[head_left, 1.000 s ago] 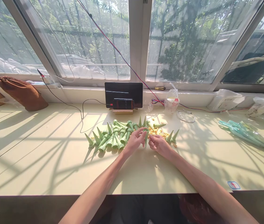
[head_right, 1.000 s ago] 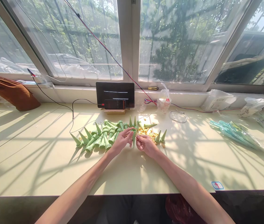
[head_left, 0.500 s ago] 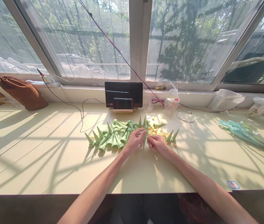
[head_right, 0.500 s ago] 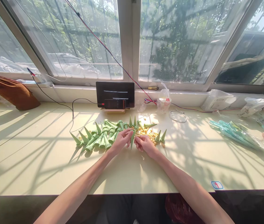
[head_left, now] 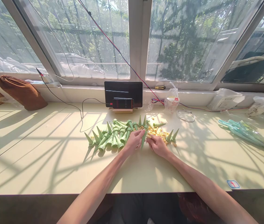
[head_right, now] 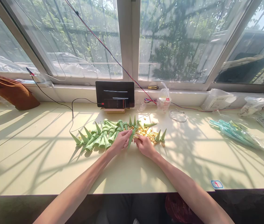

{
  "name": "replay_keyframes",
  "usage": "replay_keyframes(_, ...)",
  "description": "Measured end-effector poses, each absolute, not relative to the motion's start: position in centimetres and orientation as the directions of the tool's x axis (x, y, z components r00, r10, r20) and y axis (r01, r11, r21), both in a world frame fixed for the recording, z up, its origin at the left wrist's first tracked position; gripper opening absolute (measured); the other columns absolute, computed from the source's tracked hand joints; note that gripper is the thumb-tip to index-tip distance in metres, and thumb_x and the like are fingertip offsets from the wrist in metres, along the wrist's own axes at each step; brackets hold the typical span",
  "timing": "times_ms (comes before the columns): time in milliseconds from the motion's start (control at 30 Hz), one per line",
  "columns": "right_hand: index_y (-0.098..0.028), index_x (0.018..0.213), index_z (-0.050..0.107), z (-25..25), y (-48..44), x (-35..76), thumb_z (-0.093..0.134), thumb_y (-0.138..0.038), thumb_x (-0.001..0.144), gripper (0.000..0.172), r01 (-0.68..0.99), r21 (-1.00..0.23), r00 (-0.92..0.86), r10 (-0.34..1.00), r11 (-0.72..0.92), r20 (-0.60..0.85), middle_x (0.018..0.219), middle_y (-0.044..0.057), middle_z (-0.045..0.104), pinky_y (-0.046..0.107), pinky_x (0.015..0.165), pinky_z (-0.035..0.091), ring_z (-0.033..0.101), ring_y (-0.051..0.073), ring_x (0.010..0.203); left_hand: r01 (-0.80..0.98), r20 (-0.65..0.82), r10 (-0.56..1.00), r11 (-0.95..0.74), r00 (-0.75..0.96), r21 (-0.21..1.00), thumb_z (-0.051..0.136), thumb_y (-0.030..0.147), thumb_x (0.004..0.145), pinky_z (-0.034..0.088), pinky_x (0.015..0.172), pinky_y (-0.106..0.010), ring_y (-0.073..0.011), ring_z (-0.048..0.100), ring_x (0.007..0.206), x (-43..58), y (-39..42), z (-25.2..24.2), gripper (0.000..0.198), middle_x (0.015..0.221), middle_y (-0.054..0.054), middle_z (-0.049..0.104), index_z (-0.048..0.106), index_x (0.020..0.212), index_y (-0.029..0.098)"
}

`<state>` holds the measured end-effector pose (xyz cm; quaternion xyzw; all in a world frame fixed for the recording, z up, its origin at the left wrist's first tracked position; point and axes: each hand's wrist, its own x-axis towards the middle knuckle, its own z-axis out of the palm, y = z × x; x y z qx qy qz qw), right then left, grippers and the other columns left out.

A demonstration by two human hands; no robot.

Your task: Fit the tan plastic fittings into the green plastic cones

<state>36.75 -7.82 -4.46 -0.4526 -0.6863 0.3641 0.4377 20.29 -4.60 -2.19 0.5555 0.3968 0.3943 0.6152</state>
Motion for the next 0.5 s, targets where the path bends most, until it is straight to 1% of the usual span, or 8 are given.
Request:
replay_keyframes(167, -0.019, 0.075, 0.057, -4.6, -7.69, 36.85, 0.047, -0.032, 0.094, 0.025, 0.298, -0.894, -0.196, 0.938, 0.334, 0.285, 0.046, -0.006, 0.046, 0.025, 0.048, 0.035, 0.042, 0.012, 0.041, -0.071, -0.033, 0.922, 0.065, 0.385, 0.995, 0.062, 0.063, 0.083, 0.021, 0.031, -0.02, -0.0055, 0.024, 0.03, 20.35, -4.62, -2.37, 0.048, 0.036, 0.01, 0.034, 0.064, 0.092, 0.016)
replay_keyframes(333, -0.021, 0.067, 0.05, -4.32, -7.79, 36.82, 0.048, -0.035, 0.093, 0.031, 0.258, -0.917, -0.204, 0.945, 0.304, 0.256, 0.043, -0.005, 0.046, 0.025, 0.047, 0.036, 0.042, 0.012, 0.04, -0.06, -0.011, 0.92, 0.038, 0.391, 0.997, 0.062, 0.063, 0.083, 0.023, 0.031, -0.02, -0.0061, 0.025, 0.032, 20.35, -4.62, -2.41, 0.05, 0.039, 0.01, 0.034, 0.065, 0.099, 0.015)
replay_keyframes(400, -0.021, 0.067, 0.049, -4.23, -7.79, 36.78, 0.05, -0.039, 0.093, 0.032, 0.194, -0.951, -0.207, 0.958, 0.241, 0.2, 0.042, -0.005, 0.046, 0.025, 0.044, 0.034, 0.041, 0.011, 0.038, -0.039, 0.006, 0.924, 0.009, 0.382, 0.999, 0.062, 0.063, 0.083, 0.027, 0.033, -0.021, -0.007, 0.03, 0.033, 20.37, -4.6, -2.3, 0.053, 0.041, 0.009, 0.038, 0.066, 0.104, 0.014)
replay_keyframes(500, -0.021, 0.066, 0.049, -3.96, -7.75, 36.8, 0.056, -0.047, 0.09, 0.036, 0.025, -0.996, -0.238, 0.969, 0.08, 0.071, 0.044, -0.006, 0.045, 0.024, 0.038, 0.028, 0.039, 0.01, 0.035, -0.014, 0.067, 0.929, -0.066, 0.364, 0.998, 0.064, 0.06, 0.083, 0.038, 0.04, -0.022, -0.009, 0.041, 0.039, 20.4, -4.6, -2.08, 0.058, 0.046, 0.006, 0.046, 0.065, 0.116, 0.012)
